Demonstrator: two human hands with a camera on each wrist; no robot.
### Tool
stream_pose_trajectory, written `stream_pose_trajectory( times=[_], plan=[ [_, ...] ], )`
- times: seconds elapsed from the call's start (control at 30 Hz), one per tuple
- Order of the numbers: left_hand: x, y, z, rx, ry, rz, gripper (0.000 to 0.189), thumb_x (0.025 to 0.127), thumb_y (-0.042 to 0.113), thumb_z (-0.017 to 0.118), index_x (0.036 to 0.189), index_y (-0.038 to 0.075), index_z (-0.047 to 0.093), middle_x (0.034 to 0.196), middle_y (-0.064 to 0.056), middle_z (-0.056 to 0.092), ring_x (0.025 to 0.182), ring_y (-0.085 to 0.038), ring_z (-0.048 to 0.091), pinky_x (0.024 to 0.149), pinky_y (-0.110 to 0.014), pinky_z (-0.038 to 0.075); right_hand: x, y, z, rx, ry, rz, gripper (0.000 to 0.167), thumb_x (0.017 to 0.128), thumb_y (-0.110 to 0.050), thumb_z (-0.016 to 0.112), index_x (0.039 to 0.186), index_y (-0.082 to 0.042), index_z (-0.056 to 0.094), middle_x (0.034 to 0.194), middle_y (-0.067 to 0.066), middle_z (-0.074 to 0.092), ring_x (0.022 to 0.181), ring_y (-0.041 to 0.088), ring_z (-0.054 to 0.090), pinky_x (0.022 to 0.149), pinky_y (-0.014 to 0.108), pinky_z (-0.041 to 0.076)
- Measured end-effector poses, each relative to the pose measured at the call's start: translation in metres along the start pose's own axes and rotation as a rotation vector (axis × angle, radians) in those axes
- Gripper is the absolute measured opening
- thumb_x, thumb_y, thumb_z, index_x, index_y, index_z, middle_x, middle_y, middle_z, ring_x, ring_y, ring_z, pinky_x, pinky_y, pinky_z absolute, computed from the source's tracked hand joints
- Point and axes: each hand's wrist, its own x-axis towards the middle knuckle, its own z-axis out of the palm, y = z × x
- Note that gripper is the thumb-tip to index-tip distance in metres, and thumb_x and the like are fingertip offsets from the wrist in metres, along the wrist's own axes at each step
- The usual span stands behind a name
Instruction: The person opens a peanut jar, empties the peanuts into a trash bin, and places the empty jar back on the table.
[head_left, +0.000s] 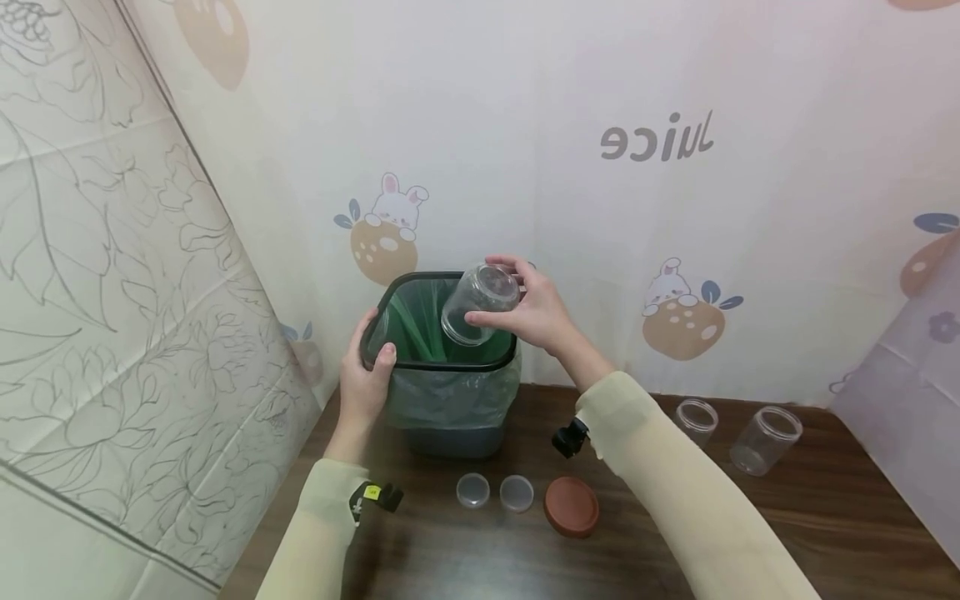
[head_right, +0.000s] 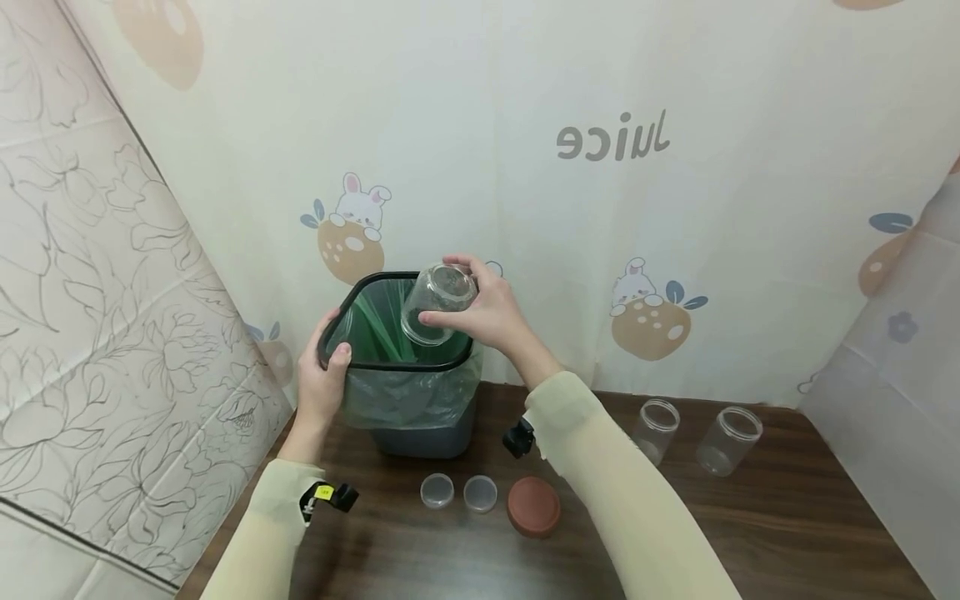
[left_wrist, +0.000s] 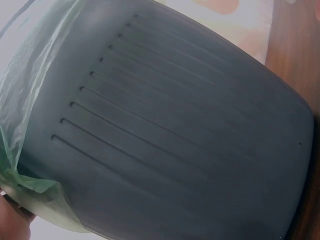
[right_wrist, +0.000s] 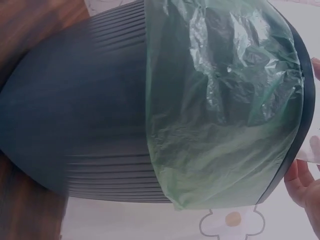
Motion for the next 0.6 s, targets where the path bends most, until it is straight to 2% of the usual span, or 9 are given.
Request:
stream_pose_trajectory(
  times=[0.13, 0.3, 0.4, 0.5, 0.6],
  plan=[
    [0.0, -0.001, 0.0, 0.005, 0.0, -0.003, 0.071, 0.097, 0.043, 0.062, 0.163, 0.02, 0.053, 0.163, -0.005, 0.056, 0.145, -0.029, 0.055, 0.118, -0.064, 0.041, -0.001, -0.004, -0.002, -0.003, 0.001, -0.006, 0.088, 0.08, -0.03, 0.101, 0.156, -0.025, 0.056, 0.148, 0.008, 0.058, 0.122, 0.028, 0.062, 0.098, 0.052, 0.056],
    [0.0, -0.001, 0.0, -0.002, 0.0, 0.003, 0.069, 0.097, 0.039, 0.062, 0.163, 0.019, 0.053, 0.162, -0.006, 0.056, 0.144, -0.029, 0.055, 0.117, -0.063, 0.042, -0.003, -0.005, -0.006, 0.018, 0.02, -0.016, 0.088, 0.081, -0.032, 0.1, 0.158, -0.036, 0.055, 0.151, 0.004, 0.056, 0.118, 0.028, 0.063, 0.091, 0.05, 0.058],
    [0.001, -0.001, 0.0, -0.004, -0.002, 0.006, 0.07, 0.097, 0.039, 0.062, 0.163, 0.019, 0.052, 0.162, -0.006, 0.056, 0.144, -0.029, 0.055, 0.117, -0.064, 0.042, -0.006, -0.005, -0.01, 0.009, 0.044, -0.02, 0.088, 0.083, -0.036, 0.098, 0.159, -0.042, 0.054, 0.155, 0.003, 0.052, 0.122, 0.028, 0.059, 0.09, 0.05, 0.058],
    [0.001, -0.001, -0.001, -0.006, -0.005, 0.003, 0.072, 0.097, 0.043, 0.062, 0.163, 0.019, 0.052, 0.163, -0.006, 0.056, 0.143, -0.03, 0.056, 0.117, -0.064, 0.041, -0.009, -0.005, -0.013, 0.004, 0.077, -0.026, 0.085, 0.086, -0.037, 0.096, 0.16, -0.041, 0.054, 0.158, 0.003, 0.05, 0.129, 0.028, 0.056, 0.092, 0.05, 0.058],
    [0.0, -0.001, 0.0, -0.007, -0.008, 0.0, 0.072, 0.097, 0.046, 0.062, 0.164, 0.019, 0.052, 0.163, -0.006, 0.056, 0.143, -0.03, 0.056, 0.117, -0.064, 0.042, -0.013, -0.006, -0.019, 0.031, 0.113, -0.016, 0.082, 0.088, -0.034, 0.094, 0.16, -0.035, 0.054, 0.156, 0.005, 0.052, 0.128, 0.029, 0.056, 0.089, 0.048, 0.058]
  ],
)
